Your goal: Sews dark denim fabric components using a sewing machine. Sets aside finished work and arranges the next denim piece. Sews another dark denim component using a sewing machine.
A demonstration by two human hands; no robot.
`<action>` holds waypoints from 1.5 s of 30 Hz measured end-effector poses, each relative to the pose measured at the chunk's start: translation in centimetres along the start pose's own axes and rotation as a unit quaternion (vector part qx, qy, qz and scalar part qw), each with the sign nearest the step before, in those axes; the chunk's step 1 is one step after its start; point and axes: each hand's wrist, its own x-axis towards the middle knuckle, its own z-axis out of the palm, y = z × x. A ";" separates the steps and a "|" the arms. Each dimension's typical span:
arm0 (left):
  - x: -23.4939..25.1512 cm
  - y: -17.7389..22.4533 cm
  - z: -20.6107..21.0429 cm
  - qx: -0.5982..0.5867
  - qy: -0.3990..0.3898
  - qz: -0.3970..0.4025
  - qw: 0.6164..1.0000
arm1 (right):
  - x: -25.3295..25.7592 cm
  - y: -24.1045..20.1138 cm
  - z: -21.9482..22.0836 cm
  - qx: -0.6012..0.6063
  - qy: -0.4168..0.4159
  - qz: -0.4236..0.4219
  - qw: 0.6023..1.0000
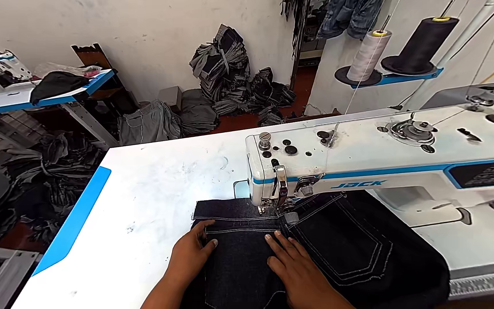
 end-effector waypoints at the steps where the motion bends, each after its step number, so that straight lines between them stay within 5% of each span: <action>1: 0.1 0.1 0.0 0.008 -0.003 -0.004 1.000 | 0.0 -0.1 0.0 -0.003 -0.001 0.003 1.000; 12: -0.4 2.1 -0.2 0.068 -0.014 -0.043 0.997 | -0.3 0.2 0.8 -0.012 0.035 -0.005 0.999; 14: -2.2 4.4 1.6 0.144 0.094 0.038 0.984 | -0.3 0.2 0.8 -0.013 0.038 -0.008 0.999; 16: -3.3 5.4 5.0 0.176 0.197 0.224 0.938 | -0.3 0.2 0.9 -0.013 0.043 -0.011 0.999; 18: -3.2 5.0 8.0 0.159 0.169 0.356 0.905 | -0.4 0.2 1.2 -0.020 0.058 -0.019 0.998; 20: -2.7 4.0 8.8 0.125 0.097 0.389 0.908 | -0.6 0.3 1.2 -0.025 0.062 -0.023 0.998; 38: -3.9 5.7 7.0 0.232 -0.046 0.297 0.925 | -0.7 0.7 0.7 -0.006 0.039 -0.034 0.999; 45: -2.3 3.8 6.8 0.238 -0.047 0.364 0.899 | -0.5 0.4 0.4 0.010 0.027 -0.017 0.999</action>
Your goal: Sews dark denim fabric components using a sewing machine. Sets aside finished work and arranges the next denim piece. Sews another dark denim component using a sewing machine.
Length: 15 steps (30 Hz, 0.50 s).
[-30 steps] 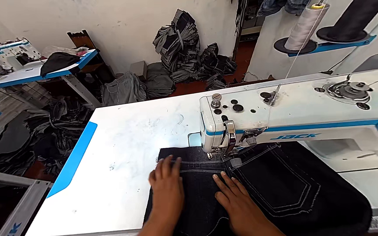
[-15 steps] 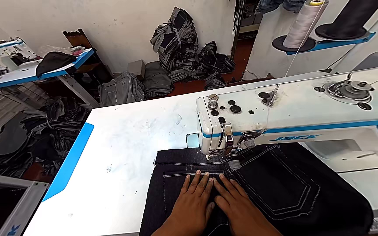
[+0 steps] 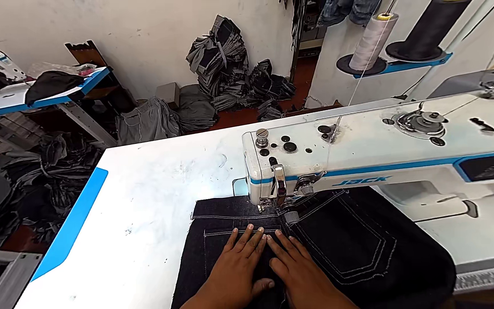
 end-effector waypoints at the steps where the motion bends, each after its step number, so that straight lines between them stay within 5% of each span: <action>1: 0.1 0.1 -0.2 0.006 -0.012 -0.002 1.000 | 0.0 0.1 -0.1 0.021 -0.002 0.005 1.000; 4: 0.1 0.1 -0.1 0.005 0.004 0.000 1.000 | -0.6 1.0 -0.3 0.116 0.038 0.038 0.992; 6: 0.1 0.0 -0.2 -0.019 0.008 -0.011 1.000 | -1.3 1.6 0.3 0.032 0.076 0.064 0.995; 11: 0.6 0.5 -0.6 -0.038 -0.025 -0.070 0.996 | 0.3 3.5 -1.4 0.038 -0.077 0.139 0.987; 15: 1.0 1.5 -0.8 -0.036 -0.041 -0.117 0.992 | 1.6 5.0 -2.4 0.057 -0.137 0.094 0.984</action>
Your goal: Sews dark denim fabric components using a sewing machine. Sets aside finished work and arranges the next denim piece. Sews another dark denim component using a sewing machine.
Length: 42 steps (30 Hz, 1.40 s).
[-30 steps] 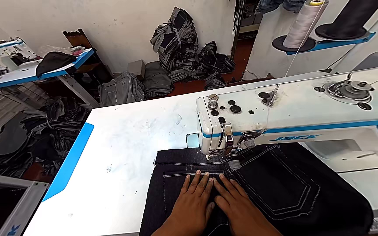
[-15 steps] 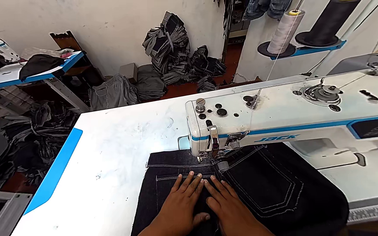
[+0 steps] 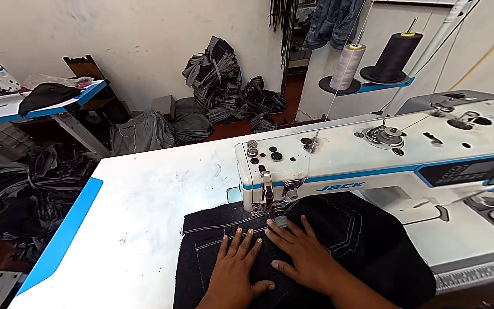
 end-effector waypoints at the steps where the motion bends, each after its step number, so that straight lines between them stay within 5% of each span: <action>1: 0.0 0.1 0.0 -0.002 -0.002 -0.002 1.000 | -0.1 0.1 0.1 -0.010 -0.001 -0.015 1.000; 23: 2.4 -1.6 -2.4 0.006 -0.081 -0.041 0.996 | 3.6 0.8 -1.7 0.024 -0.071 0.008 0.997; 27: 2.7 -1.7 -2.4 0.009 -0.083 -0.043 0.996 | 2.7 -1.7 -2.5 -0.002 -0.112 0.066 0.991; 33: 4.0 -2.5 -3.3 0.022 -0.100 -0.044 0.994 | -2.7 -3.8 1.8 -0.012 0.035 0.040 0.999; 42: 7.9 -4.0 -5.4 0.045 -0.125 -0.057 0.990 | 1.7 -0.7 0.0 0.037 0.018 0.035 0.999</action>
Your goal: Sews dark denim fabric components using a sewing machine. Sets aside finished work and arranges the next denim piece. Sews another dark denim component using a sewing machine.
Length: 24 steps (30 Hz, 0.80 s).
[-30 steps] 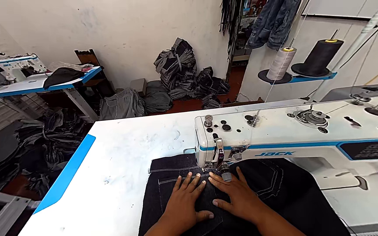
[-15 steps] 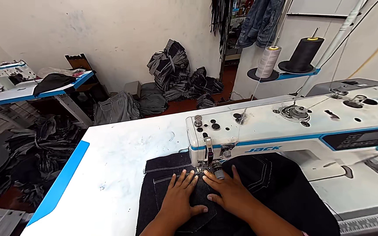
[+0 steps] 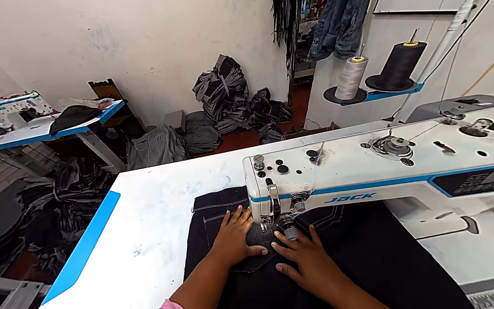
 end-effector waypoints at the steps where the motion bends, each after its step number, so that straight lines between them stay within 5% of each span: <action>1: 0.4 -0.2 -0.2 0.002 0.001 0.000 1.000 | 0.5 0.3 -0.1 0.004 0.007 -0.004 1.000; 10: 3.1 -1.8 -2.2 -0.008 0.006 -0.010 1.000 | 4.3 1.2 -2.9 0.020 -0.039 0.026 0.999; 17: 3.7 -2.0 -5.1 0.094 -0.121 0.030 0.988 | 4.1 -1.0 -3.9 -0.032 -0.086 0.073 0.993; 21: 3.8 -5.4 -2.8 0.060 -0.017 0.108 0.992 | -2.6 -6.3 2.1 -0.036 0.074 -0.062 0.995; 24: 1.7 -5.4 -0.6 -0.044 0.061 0.074 0.994 | -4.3 -3.3 4.3 -0.062 0.156 -0.117 0.979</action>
